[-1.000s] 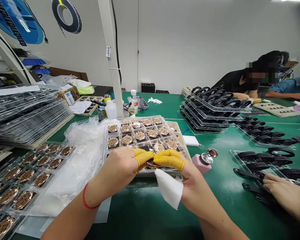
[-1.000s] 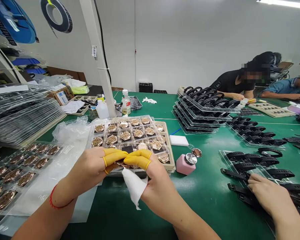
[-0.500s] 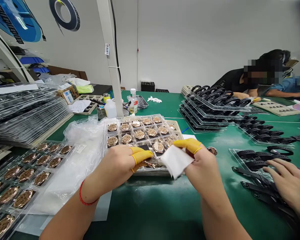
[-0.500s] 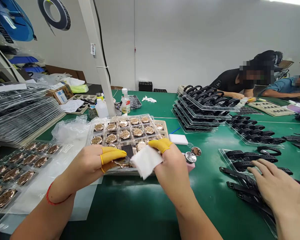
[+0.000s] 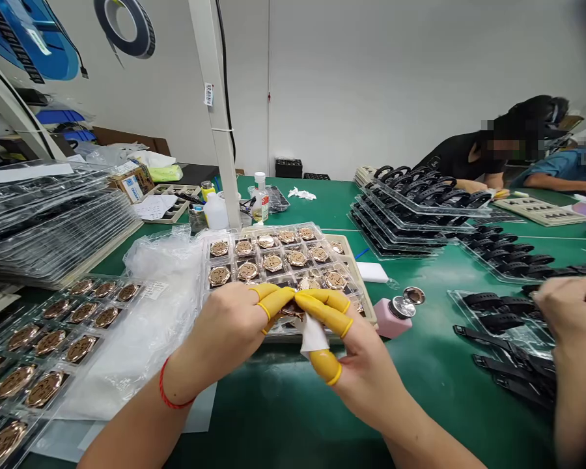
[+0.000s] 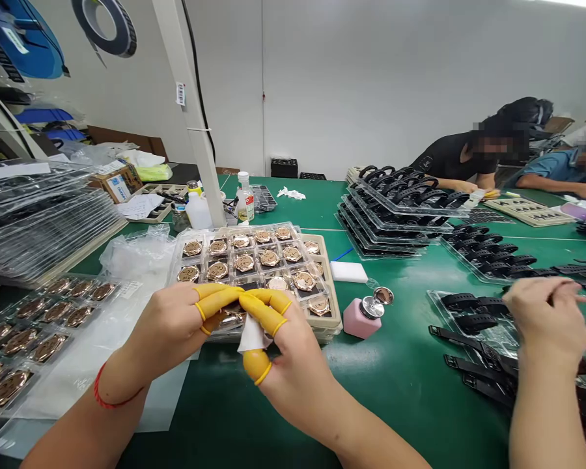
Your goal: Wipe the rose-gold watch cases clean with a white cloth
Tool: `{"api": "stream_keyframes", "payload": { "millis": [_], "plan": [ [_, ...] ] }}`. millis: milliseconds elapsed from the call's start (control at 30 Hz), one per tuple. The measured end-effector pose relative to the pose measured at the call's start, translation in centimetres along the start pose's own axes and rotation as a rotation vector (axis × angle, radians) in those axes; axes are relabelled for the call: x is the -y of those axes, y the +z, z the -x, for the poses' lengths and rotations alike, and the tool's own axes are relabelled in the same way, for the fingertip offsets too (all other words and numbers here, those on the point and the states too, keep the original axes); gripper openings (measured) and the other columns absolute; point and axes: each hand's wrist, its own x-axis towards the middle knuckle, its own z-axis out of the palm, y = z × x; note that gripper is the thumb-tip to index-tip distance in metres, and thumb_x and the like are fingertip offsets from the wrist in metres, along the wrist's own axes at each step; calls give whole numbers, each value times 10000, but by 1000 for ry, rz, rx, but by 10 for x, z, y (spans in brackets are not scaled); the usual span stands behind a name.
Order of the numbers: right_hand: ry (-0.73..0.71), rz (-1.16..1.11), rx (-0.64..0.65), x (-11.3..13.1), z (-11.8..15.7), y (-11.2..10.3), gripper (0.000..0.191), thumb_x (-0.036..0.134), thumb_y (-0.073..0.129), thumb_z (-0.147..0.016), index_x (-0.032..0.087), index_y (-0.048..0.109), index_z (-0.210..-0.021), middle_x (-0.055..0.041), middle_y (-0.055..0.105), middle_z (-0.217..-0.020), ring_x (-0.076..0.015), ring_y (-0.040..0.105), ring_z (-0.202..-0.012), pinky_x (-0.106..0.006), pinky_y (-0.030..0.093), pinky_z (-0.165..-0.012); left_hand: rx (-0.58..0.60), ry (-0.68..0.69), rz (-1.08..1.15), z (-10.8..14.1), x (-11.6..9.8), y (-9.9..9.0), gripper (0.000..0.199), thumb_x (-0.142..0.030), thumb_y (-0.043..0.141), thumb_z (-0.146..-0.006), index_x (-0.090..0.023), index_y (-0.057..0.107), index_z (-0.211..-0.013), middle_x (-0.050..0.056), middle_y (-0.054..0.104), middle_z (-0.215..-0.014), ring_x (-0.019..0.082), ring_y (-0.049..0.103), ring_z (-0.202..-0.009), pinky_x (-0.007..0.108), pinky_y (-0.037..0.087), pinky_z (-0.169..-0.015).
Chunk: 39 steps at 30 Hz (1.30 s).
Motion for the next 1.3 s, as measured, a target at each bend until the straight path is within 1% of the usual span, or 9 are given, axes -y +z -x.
{"api": "stream_keyframes", "payload": {
  "millis": [133,300,467,600,767,900,1067,1200,1300],
  "plan": [
    [-28,-79,29,-1,-2,-6,439,89,586,-870,395,633,-1181,-1,639,-1118,-155,601,-1034,-291,513,-903,1,3,76,0,1,-1,232,-167,429,-962,-140,656,-1002,84,735,-853,194,696,-724,276,514,-595],
    [-27,-117,60,-1,-3,-10,372,125,626,-870,406,667,-1110,15,633,-1034,-131,601,-956,-254,510,-846,44,22,216,3,2,3,239,-131,450,-942,-171,614,-1110,67,735,-950,202,706,-826,289,530,-653],
    [10,-208,105,-6,-5,-11,326,153,663,-853,392,683,-1075,18,622,-1018,-131,592,-936,-258,493,-827,59,66,197,3,3,3,226,-128,466,-949,-156,599,-1129,72,730,-977,196,699,-850,290,523,-691],
    [59,-305,121,-9,-7,-12,249,145,679,-835,358,711,-960,27,632,-946,-135,589,-891,-263,482,-796,84,89,176,0,1,2,198,-131,453,-959,-158,632,-1040,65,730,-976,191,690,-800,289,487,-632],
    [60,-181,143,-10,-5,-11,199,120,728,-776,280,657,-872,30,625,-903,-146,549,-854,-280,431,-774,112,110,184,-3,0,4,209,-142,445,-961,-175,643,-1016,39,731,-976,154,639,-679,282,447,-605],
    [31,-114,174,-10,-5,-12,218,110,728,-769,259,606,-872,30,611,-890,-148,528,-845,-291,401,-780,139,138,205,-3,6,7,222,-145,438,-964,-191,638,-1050,39,730,-1011,147,636,-685,277,445,-619],
    [-40,-98,242,-7,-8,-17,191,98,659,-809,268,609,-881,34,599,-828,-147,502,-821,-298,378,-778,112,238,392,-3,13,13,202,-182,438,-976,-165,632,-1031,86,737,-980,157,676,-766,269,451,-634],
    [-56,-130,286,-3,-6,-20,213,104,688,-765,264,586,-863,35,594,-832,-147,492,-808,-300,376,-780,94,261,519,-3,12,14,198,-167,436,-973,-176,622,-1038,102,734,-1002,167,662,-728,289,454,-644],
    [-69,-180,310,0,-4,-22,238,101,683,-744,263,578,-884,38,604,-856,-137,505,-790,-294,388,-773,40,263,622,-3,10,14,210,-186,425,-983,-189,621,-1057,105,739,-953,165,648,-696,287,453,-630]
  ]
}}
